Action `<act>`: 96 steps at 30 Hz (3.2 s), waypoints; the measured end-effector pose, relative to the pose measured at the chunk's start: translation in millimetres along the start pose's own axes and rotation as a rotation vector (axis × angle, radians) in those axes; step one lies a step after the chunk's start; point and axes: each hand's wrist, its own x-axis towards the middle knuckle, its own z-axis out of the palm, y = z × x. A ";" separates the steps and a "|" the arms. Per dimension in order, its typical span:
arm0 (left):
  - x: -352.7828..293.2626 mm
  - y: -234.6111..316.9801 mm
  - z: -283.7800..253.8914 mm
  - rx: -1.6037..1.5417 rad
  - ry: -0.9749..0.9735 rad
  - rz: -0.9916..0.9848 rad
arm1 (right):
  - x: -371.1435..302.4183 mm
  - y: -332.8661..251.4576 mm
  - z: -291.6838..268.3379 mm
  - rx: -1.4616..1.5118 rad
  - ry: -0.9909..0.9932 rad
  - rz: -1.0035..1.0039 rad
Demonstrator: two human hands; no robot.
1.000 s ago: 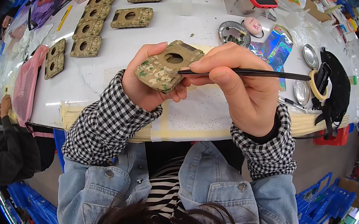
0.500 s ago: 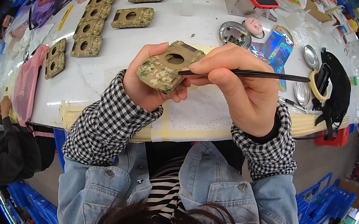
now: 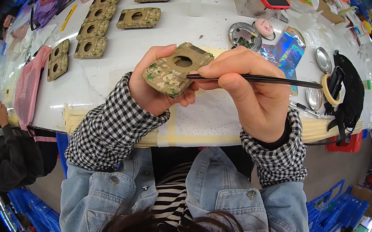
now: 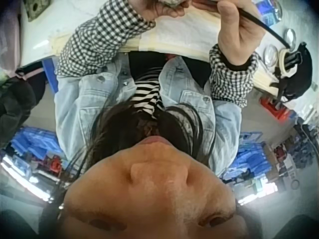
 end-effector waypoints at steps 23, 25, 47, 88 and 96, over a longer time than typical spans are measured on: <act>0.4 -0.5 0.6 0.014 0.022 0.008 | -0.7 1.3 1.4 0.027 -0.009 0.002; 0.4 -0.4 0.0 0.011 0.018 0.005 | -0.6 0.9 0.9 0.018 -0.016 0.005; -1.4 0.4 3.5 0.004 0.038 -0.001 | -0.3 0.3 1.3 -0.068 -0.043 0.005; -2.6 1.7 3.0 -0.045 0.011 -0.018 | -1.6 -3.2 -0.4 0.141 0.061 0.005; -2.9 1.3 6.6 -0.050 0.048 0.001 | -10.4 -7.3 -6.5 -0.204 0.083 -0.168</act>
